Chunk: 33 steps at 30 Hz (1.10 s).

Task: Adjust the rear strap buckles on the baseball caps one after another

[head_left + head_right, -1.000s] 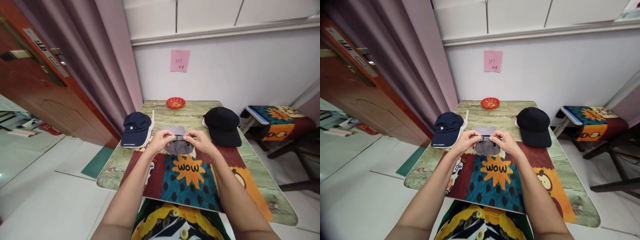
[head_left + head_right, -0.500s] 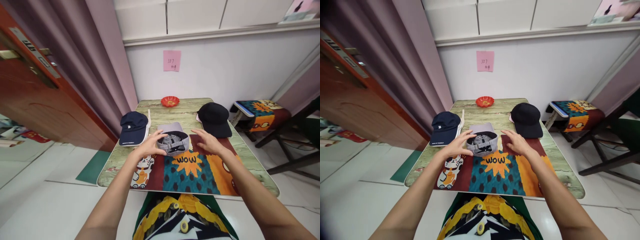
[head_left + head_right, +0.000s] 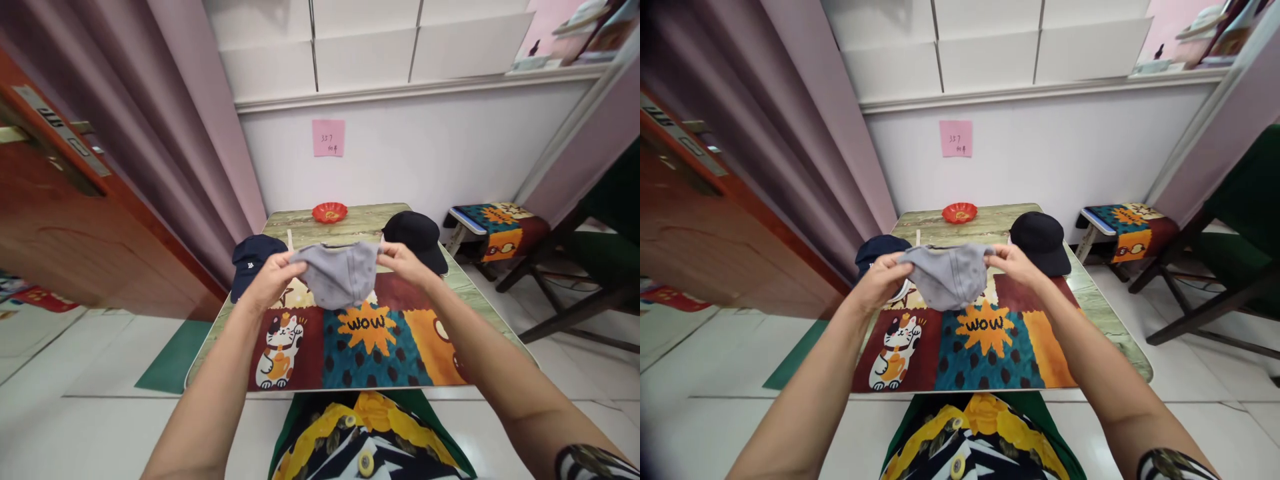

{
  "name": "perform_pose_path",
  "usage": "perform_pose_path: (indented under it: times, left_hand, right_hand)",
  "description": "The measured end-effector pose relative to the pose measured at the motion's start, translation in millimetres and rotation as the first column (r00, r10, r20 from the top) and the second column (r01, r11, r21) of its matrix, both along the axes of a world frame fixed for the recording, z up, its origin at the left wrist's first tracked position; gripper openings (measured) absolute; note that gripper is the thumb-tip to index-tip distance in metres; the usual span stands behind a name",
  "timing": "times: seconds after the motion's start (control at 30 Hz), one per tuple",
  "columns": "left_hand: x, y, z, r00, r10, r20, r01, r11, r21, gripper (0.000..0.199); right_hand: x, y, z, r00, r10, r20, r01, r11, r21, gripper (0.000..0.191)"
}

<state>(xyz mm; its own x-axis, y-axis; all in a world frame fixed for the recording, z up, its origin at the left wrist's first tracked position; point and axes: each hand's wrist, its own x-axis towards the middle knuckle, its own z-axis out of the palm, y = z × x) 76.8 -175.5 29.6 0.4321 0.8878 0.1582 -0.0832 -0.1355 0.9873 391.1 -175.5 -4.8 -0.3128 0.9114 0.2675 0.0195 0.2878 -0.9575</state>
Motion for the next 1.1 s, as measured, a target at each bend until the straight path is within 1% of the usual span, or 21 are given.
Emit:
perform_pose_path:
  times: [0.03,0.07,0.1,0.13,0.2,0.27,0.33,0.4,0.43,0.47,0.53,0.6,0.67,0.7,0.77,0.83,0.9,0.97,1.03,1.07,1.1]
  left_hand:
    - [5,-1,10.0,0.988,0.025,0.154,-0.016,0.998,-0.058,0.027]
    - [11,-2,16.5,0.957,0.056,0.284,-0.025,0.993,-0.111,0.028]
    - [19,-5,19.1,0.916,0.091,0.391,-0.028,0.986,-0.162,0.03]
    - [28,-8,17.5,0.877,0.115,0.467,-0.014,0.977,-0.213,0.035]
    - [48,-19,3.2,0.818,0.139,0.558,0.025,0.961,-0.276,0.056]
    - [66,-31,-19.9,0.789,0.141,0.598,0.077,0.943,-0.325,0.073]
    - [79,-42,-42.3,0.76,0.159,0.631,0.113,0.923,-0.368,0.079]
    - [86,-46,-56.5,0.719,0.213,0.662,0.121,0.899,-0.421,0.074]
    - [86,-45,-59.5,0.697,0.246,0.673,0.12,0.886,-0.448,0.069]
    - [86,-42,-60.0,0.676,0.281,0.681,0.115,0.873,-0.474,0.062]
    - [82,-33,-55.8,0.634,0.351,0.689,0.092,0.85,-0.518,0.05]
    - [78,-21,-50.0,0.581,0.427,0.693,0.037,0.837,-0.546,0.045]
    - [76,-10,-47.9,0.525,0.488,0.697,-0.029,0.829,-0.559,0.045]
    - [76,-6,-49.1,0.505,0.507,0.699,-0.052,0.826,-0.561,0.047]
    - [80,1,-55.6,0.49,0.523,0.697,-0.068,0.82,-0.568,0.053]
    - [85,5,-65.4,0.509,0.53,0.679,-0.057,0.807,-0.587,0.061]
    - [90,5,-75.7,0.579,0.495,0.648,-0.014,0.801,-0.599,0.073]
    - [96,2,-86.1,0.696,0.396,0.599,0.06,0.799,-0.598,0.082]
    - [100,-4,-97.7,0.825,0.276,0.492,0.092,0.794,-0.601,0.082]
    - [102,-8,-104.3,0.884,0.235,0.404,0.063,0.797,-0.601,0.079]
    - [103,-11,-111.3,0.929,0.22,0.298,-0.004,0.809,-0.587,0.074]
  right_hand:
    - [0,-3,11.2,0.991,-0.001,-0.136,-0.009,0.998,-0.069,0.023]
    - [-1,-5,19.8,0.964,-0.021,-0.264,-0.014,0.991,-0.132,0.023]
    - [-4,-7,25.2,0.928,-0.045,-0.37,-0.026,0.982,-0.186,0.023]
    - [-8,-9,26.9,0.888,-0.071,-0.454,-0.043,0.971,-0.237,0.022]
    - [-19,-10,20.0,0.823,-0.114,-0.557,-0.093,0.939,-0.33,0.02]
    - [-28,-7,2.8,0.78,-0.151,-0.607,-0.165,0.887,-0.432,0.017]
    - [-32,-3,-17.9,0.751,-0.194,-0.632,-0.251,0.801,-0.544,0.015]
    - [-31,0,-35.7,0.727,-0.249,-0.64,-0.304,0.719,-0.625,0.012]
    - [-29,0,-42.5,0.71,-0.274,-0.648,-0.319,0.696,-0.644,0.012]
    - [-27,-3,-47.8,0.69,-0.29,-0.663,-0.333,0.687,-0.646,0.013]
    - [-26,-15,-55.3,0.646,-0.281,-0.71,-0.383,0.685,-0.62,0.021]
    - [-31,-37,-61.6,0.611,-0.237,-0.755,-0.469,0.66,-0.586,0.034]
    - [-40,-61,-68.6,0.581,-0.223,-0.783,-0.529,0.628,-0.571,0.041]
    - [-45,-72,-71.8,0.556,-0.244,-0.794,-0.526,0.636,-0.564,0.042]
    - [-53,-85,-75.3,0.52,-0.332,-0.787,-0.445,0.681,-0.581,0.031]
    - [-52,-85,-71.5,0.515,-0.412,-0.751,-0.336,0.709,-0.62,0.029]
    - [-41,-70,-58.4,0.534,-0.449,-0.716,-0.235,0.735,-0.636,0.034]
    - [-21,-43,-36.9,0.567,-0.444,-0.694,-0.127,0.785,-0.606,0.034]
    - [7,-12,-9.8,0.634,-0.384,-0.671,-0.026,0.857,-0.515,0.036]
    - [23,4,4.5,0.653,-0.371,-0.66,0.055,0.892,-0.448,0.034]
    - [40,19,18.4,0.653,-0.376,-0.658,0.131,0.911,-0.391,0.032]
